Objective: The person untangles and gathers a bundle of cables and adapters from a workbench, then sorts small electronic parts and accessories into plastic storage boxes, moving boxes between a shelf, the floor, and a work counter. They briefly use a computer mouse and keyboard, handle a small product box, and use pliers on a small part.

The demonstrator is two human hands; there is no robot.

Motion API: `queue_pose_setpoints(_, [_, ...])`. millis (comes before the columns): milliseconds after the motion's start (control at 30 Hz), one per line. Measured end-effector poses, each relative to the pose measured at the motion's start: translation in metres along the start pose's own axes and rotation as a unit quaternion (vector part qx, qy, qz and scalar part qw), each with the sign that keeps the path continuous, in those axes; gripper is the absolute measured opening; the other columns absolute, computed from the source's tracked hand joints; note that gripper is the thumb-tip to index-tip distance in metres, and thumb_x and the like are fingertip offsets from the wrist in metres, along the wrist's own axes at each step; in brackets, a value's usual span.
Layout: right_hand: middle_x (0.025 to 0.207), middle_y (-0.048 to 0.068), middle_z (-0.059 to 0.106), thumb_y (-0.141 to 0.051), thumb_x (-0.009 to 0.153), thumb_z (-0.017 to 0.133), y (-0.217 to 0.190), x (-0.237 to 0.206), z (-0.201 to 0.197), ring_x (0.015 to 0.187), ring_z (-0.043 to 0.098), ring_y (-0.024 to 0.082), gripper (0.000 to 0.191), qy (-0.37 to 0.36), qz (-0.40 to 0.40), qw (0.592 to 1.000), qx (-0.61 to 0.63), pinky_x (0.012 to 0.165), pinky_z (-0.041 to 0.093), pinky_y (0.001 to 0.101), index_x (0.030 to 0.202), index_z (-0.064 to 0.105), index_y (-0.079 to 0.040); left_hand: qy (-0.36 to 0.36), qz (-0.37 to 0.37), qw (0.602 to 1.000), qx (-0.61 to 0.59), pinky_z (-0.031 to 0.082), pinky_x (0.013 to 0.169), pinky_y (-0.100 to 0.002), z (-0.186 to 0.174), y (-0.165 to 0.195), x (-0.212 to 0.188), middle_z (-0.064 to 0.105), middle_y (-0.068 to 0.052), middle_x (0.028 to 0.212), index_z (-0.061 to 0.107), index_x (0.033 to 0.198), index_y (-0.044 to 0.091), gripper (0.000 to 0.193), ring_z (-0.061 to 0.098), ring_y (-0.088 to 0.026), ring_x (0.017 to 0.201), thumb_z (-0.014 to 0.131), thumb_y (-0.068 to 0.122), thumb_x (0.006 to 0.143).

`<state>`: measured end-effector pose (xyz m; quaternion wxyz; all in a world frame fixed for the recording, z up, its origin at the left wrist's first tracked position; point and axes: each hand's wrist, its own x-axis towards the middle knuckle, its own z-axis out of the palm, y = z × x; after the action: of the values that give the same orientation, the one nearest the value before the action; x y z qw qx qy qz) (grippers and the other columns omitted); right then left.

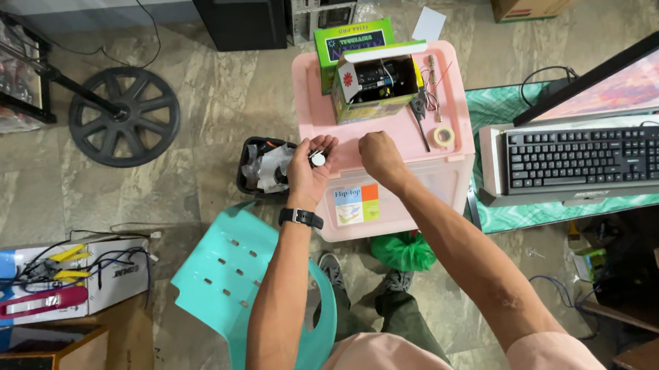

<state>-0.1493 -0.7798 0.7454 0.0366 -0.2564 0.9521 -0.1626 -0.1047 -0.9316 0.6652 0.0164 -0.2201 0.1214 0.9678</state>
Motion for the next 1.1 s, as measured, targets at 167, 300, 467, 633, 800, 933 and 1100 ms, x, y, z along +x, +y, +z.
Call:
queue_pose_setpoints(167, [0.079, 0.024, 0.071, -0.002, 0.074, 0.061, 0.007, 0.005, -0.002, 0.077, 0.07, 0.043, 0.015, -0.036, -0.019, 0.999, -0.013, 0.079, 0.057, 0.049, 0.072, 0.076, -0.002, -0.002, -0.002, 1.0, 0.009, 0.056, 0.101, -0.043, 0.002, -0.002, 0.0, 0.071, -0.021, 0.11, 0.063, 0.106, -0.007, 0.028, 0.069, -0.034, 0.111, 0.052, 0.019, 0.105])
queue_pose_setpoints(300, [0.076, 0.022, 0.073, -0.005, 0.071, 0.069, 0.031, 0.005, -0.016, 0.071, 0.071, 0.037, 0.01, -0.1, 0.074, 0.992, 0.025, 0.072, 0.058, 0.0427, 0.073, 0.078, -0.001, 0.021, -0.01, 1.0, 0.009, 0.058, 0.1, -0.044, 0.005, -0.005, 0.003, 0.071, -0.021, 0.106, 0.063, 0.103, -0.007, 0.028, 0.07, -0.034, 0.106, 0.052, 0.019, 0.103])
queue_pose_setpoints(467, [0.077, 0.012, 0.076, -0.01, 0.073, 0.076, 0.057, -0.003, -0.037, 0.067, 0.073, 0.017, 0.016, -0.051, 0.168, 0.93, 0.323, 0.064, 0.059, 0.0323, 0.087, 0.076, -0.002, 0.041, 0.001, 0.998, 0.038, 0.06, 0.097, -0.042, 0.016, -0.023, 0.009, 0.071, -0.019, 0.103, 0.064, 0.102, -0.008, 0.026, 0.07, -0.032, 0.103, 0.053, 0.016, 0.102])
queue_pose_setpoints(633, [0.083, 0.009, 0.079, -0.007, 0.073, 0.077, 0.033, -0.007, -0.033, 0.073, 0.075, 0.014, 0.019, -0.021, 0.057, 0.927, 0.37, 0.069, 0.059, 0.0311, 0.091, 0.077, -0.002, 0.035, -0.042, 0.998, 0.028, 0.057, 0.084, -0.04, 0.031, -0.059, 0.021, 0.071, -0.015, 0.099, 0.065, 0.099, -0.001, 0.023, 0.069, -0.03, 0.094, 0.053, 0.019, 0.103])
queue_pose_setpoints(800, [0.082, 0.014, 0.075, -0.012, 0.083, 0.079, 0.045, -0.022, -0.037, 0.07, 0.072, 0.02, 0.018, 0.043, 0.097, 0.942, 0.318, 0.067, 0.057, 0.0339, 0.094, 0.074, 0.001, 0.051, -0.058, 0.997, -0.009, 0.062, 0.08, -0.039, 0.04, -0.08, 0.029, 0.069, -0.013, 0.093, 0.065, 0.094, -0.001, 0.025, 0.068, -0.026, 0.085, 0.054, 0.018, 0.105])
queue_pose_setpoints(933, [0.086, 0.014, 0.076, -0.008, 0.084, 0.074, 0.095, -0.033, -0.047, 0.078, 0.076, 0.022, 0.014, 0.184, 0.111, 0.943, 0.255, 0.072, 0.058, 0.0338, 0.095, 0.076, 0.0, 0.063, -0.087, 0.994, 0.01, 0.064, 0.08, -0.039, 0.043, -0.089, 0.032, 0.069, -0.017, 0.09, 0.061, 0.088, -0.003, 0.027, 0.072, -0.032, 0.086, 0.055, 0.019, 0.102])
queue_pose_setpoints(1100, [0.084, 0.015, 0.075, -0.007, 0.087, 0.069, 0.132, -0.052, -0.049, 0.074, 0.073, 0.023, 0.016, 0.209, 0.213, 0.93, 0.214, 0.07, 0.057, 0.0351, 0.1, 0.076, 0.001, 0.059, -0.122, 0.99, 0.03, 0.053, 0.059, -0.029, 0.042, -0.101, 0.035, 0.058, -0.007, 0.074, 0.053, 0.078, 0.007, 0.032, 0.061, -0.02, 0.068, 0.058, 0.027, 0.103])
